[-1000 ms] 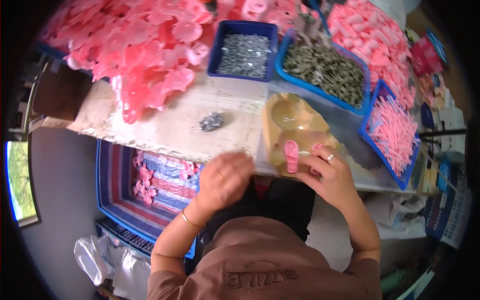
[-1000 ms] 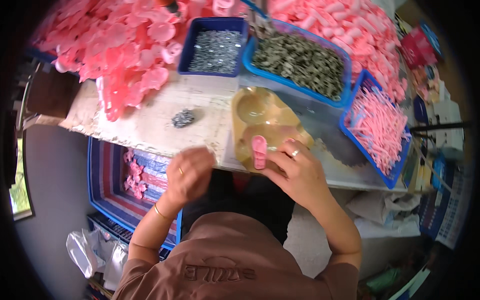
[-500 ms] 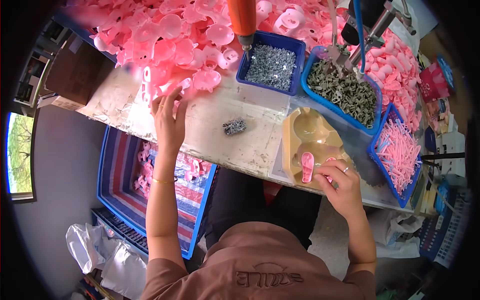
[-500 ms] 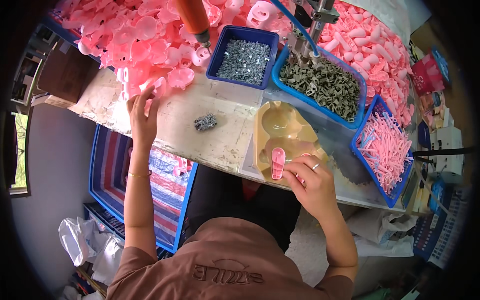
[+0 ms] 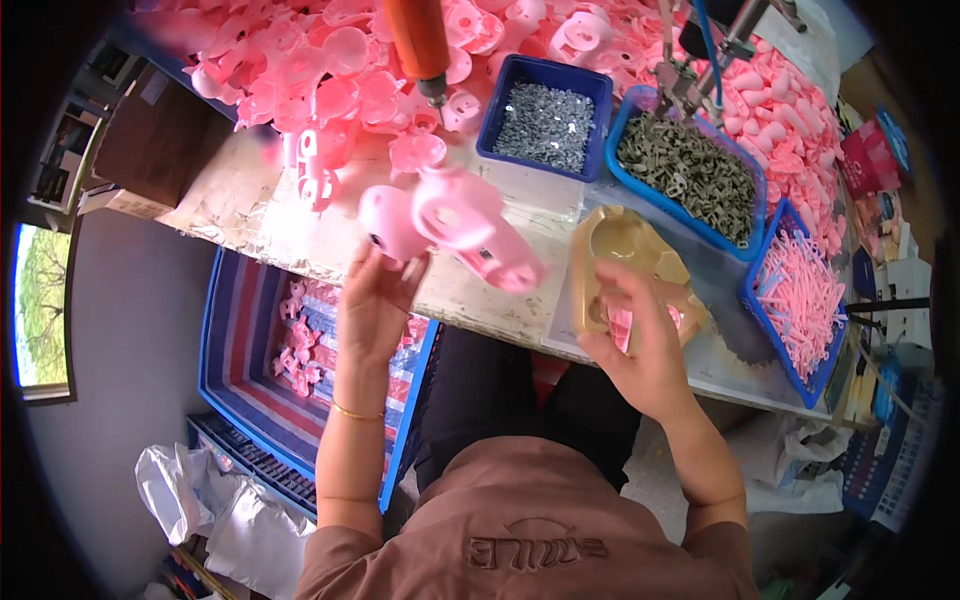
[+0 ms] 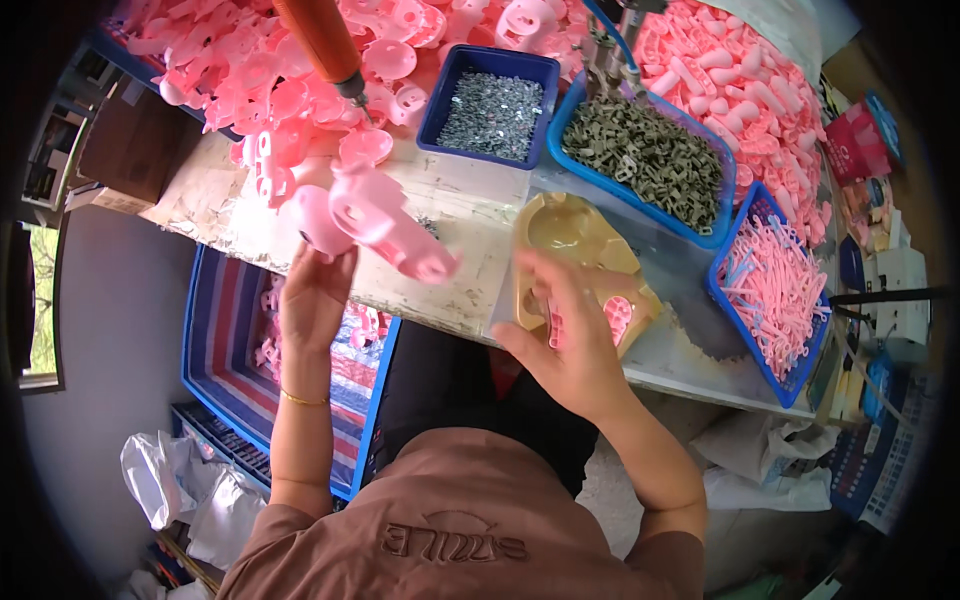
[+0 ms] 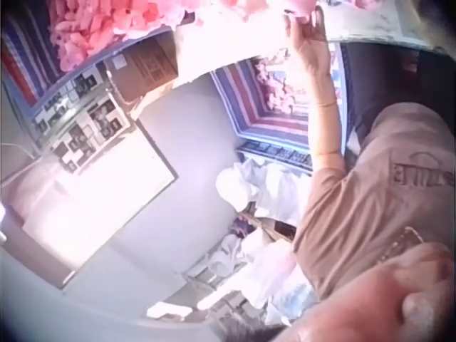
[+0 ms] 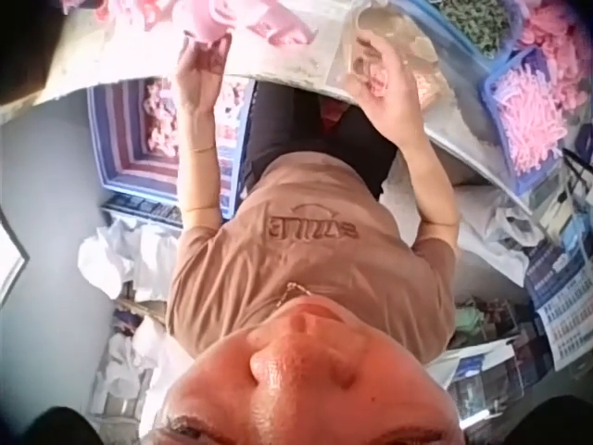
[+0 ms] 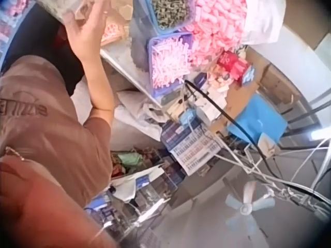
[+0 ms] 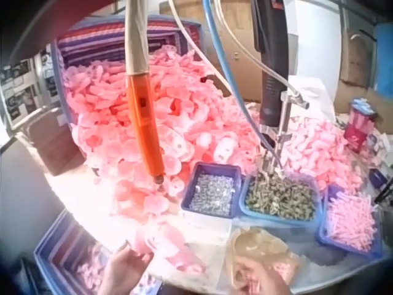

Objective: Assembling pink plastic toy ponies by fitting shell components and using assembly tools.

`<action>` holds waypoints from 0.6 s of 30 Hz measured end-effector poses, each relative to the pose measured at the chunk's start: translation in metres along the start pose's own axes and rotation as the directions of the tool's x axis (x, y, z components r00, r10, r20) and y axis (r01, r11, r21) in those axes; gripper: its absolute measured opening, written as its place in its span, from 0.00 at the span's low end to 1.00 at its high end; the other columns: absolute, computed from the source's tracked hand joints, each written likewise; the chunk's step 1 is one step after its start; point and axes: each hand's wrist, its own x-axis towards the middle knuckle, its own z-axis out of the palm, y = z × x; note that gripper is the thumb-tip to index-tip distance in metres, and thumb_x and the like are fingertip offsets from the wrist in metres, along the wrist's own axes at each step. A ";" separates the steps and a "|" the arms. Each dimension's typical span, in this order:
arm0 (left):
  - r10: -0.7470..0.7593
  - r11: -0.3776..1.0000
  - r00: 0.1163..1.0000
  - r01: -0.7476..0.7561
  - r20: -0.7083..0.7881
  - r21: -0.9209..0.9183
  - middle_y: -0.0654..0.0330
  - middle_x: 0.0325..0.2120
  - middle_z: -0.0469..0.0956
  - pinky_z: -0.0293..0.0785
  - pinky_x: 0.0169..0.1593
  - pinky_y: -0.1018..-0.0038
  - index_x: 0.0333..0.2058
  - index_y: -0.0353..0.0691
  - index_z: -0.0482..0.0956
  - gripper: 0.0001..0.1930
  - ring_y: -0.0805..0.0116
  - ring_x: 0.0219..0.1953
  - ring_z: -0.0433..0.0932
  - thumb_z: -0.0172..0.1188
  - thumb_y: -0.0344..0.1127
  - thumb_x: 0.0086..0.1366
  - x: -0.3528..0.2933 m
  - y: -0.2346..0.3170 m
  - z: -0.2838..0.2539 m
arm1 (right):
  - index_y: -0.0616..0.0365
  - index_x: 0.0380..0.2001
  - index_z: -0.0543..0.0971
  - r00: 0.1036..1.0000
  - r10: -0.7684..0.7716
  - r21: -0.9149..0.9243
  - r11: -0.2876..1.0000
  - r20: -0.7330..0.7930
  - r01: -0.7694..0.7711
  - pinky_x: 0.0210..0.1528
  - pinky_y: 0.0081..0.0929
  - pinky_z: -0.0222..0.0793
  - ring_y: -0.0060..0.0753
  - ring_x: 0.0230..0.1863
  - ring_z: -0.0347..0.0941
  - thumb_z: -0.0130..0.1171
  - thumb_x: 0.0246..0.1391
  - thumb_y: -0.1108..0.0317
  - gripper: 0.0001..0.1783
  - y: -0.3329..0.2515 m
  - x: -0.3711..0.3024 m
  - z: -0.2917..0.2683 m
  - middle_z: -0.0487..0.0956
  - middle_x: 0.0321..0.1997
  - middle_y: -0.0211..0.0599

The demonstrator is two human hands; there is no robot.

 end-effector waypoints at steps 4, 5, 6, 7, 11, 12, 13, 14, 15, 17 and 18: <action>-0.214 0.975 0.976 0.212 0.029 0.060 0.58 0.55 0.74 0.73 0.61 0.58 0.63 0.38 0.64 0.23 0.63 0.56 0.75 0.51 0.33 0.72 -0.006 -0.049 0.049 | 0.64 0.60 0.68 0.999 0.039 0.477 0.877 0.035 -0.051 0.53 0.30 0.69 0.32 0.53 0.72 0.64 0.59 0.65 0.29 -0.006 0.006 -0.008 0.75 0.53 0.45; -0.261 0.964 0.964 0.257 0.053 0.074 0.57 0.58 0.71 0.72 0.62 0.58 0.65 0.38 0.62 0.24 0.64 0.59 0.73 0.51 0.34 0.73 -0.006 -0.057 0.052 | 0.64 0.60 0.68 0.998 0.061 0.465 0.883 0.022 -0.064 0.53 0.30 0.69 0.32 0.53 0.72 0.64 0.59 0.65 0.29 -0.011 0.003 -0.019 0.75 0.53 0.45; -0.235 0.960 0.971 0.226 0.040 0.167 0.56 0.59 0.69 0.72 0.62 0.59 0.66 0.39 0.61 0.25 0.64 0.60 0.70 0.51 0.34 0.73 -0.005 -0.064 0.063 | 0.65 0.57 0.71 0.994 0.108 0.391 0.914 0.027 -0.110 0.52 0.29 0.69 0.31 0.53 0.72 0.64 0.59 0.65 0.26 -0.011 0.000 -0.030 0.77 0.50 0.43; -0.208 0.946 0.978 0.193 0.032 0.259 0.55 0.61 0.67 0.71 0.62 0.60 0.67 0.39 0.60 0.25 0.65 0.62 0.68 0.50 0.35 0.73 -0.004 -0.068 0.077 | 0.66 0.54 0.73 0.987 0.157 0.314 0.936 0.028 -0.158 0.52 0.28 0.69 0.31 0.52 0.73 0.65 0.59 0.66 0.24 -0.014 -0.004 -0.040 0.79 0.46 0.42; -0.137 0.713 0.973 -0.033 0.185 0.700 0.53 0.64 0.63 0.65 0.64 0.59 0.68 0.39 0.55 0.30 0.59 0.66 0.62 0.54 0.34 0.71 -0.001 -0.083 0.085 | 0.59 0.40 0.82 0.951 -0.295 -0.401 0.886 -0.097 0.234 0.48 0.31 0.71 0.34 0.47 0.75 0.67 0.47 0.76 0.13 -0.015 -0.016 -0.077 0.80 0.41 0.35; -0.105 0.489 0.936 -0.247 0.337 0.837 0.51 0.64 0.62 0.62 0.65 0.58 0.69 0.38 0.54 0.35 0.57 0.67 0.61 0.59 0.34 0.67 -0.003 -0.087 0.087 | 0.54 0.35 0.84 0.951 -0.298 -0.485 0.845 -0.081 0.224 0.46 0.32 0.71 0.37 0.45 0.75 0.66 0.41 0.77 0.13 -0.013 -0.020 -0.076 0.80 0.40 0.31; -0.115 0.220 0.867 -0.453 0.484 0.864 0.50 0.65 0.61 0.60 0.67 0.57 0.69 0.37 0.53 0.39 0.55 0.67 0.60 0.63 0.35 0.63 -0.004 -0.089 0.089 | 0.54 0.35 0.84 0.954 -0.288 -0.491 0.845 -0.087 0.211 0.46 0.32 0.71 0.37 0.45 0.75 0.66 0.41 0.77 0.13 -0.006 -0.026 -0.074 0.80 0.40 0.31; -0.134 0.133 0.848 -0.497 0.513 0.857 0.47 0.65 0.59 0.55 0.68 0.56 0.69 0.35 0.51 0.49 0.48 0.67 0.57 0.72 0.36 0.53 -0.005 -0.094 0.098 | 0.56 0.36 0.84 0.961 -0.274 -0.551 0.806 -0.026 0.215 0.46 0.34 0.70 0.38 0.43 0.74 0.67 0.41 0.77 0.14 0.006 -0.034 -0.069 0.80 0.40 0.32; -0.141 0.138 0.846 -0.498 0.515 0.856 0.47 0.65 0.59 0.55 0.68 0.56 0.69 0.35 0.51 0.49 0.48 0.67 0.57 0.72 0.36 0.53 -0.006 -0.101 0.103 | 0.57 0.36 0.84 0.965 -0.259 -0.605 0.763 0.037 0.228 0.46 0.36 0.70 0.39 0.41 0.74 0.68 0.41 0.76 0.15 0.017 -0.041 -0.064 0.80 0.41 0.33; -0.091 0.048 0.827 -0.553 0.555 0.832 0.45 0.65 0.58 0.54 0.68 0.56 0.69 0.34 0.50 0.52 0.43 0.67 0.55 0.73 0.36 0.50 -0.004 -0.117 0.108 | 0.56 0.36 0.84 0.971 -0.238 -0.617 0.761 0.021 0.200 0.45 0.35 0.70 0.37 0.41 0.73 0.67 0.40 0.75 0.15 0.035 -0.046 -0.050 0.80 0.39 0.30; -0.117 0.018 0.816 -0.568 0.566 0.823 0.44 0.65 0.58 0.54 0.68 0.55 0.69 0.33 0.49 0.54 0.41 0.67 0.55 0.74 0.35 0.47 -0.003 -0.124 0.106 | 0.56 0.36 0.84 0.970 -0.241 -0.625 0.755 0.017 0.198 0.45 0.35 0.70 0.36 0.41 0.73 0.66 0.40 0.75 0.15 0.042 -0.046 -0.046 0.80 0.39 0.29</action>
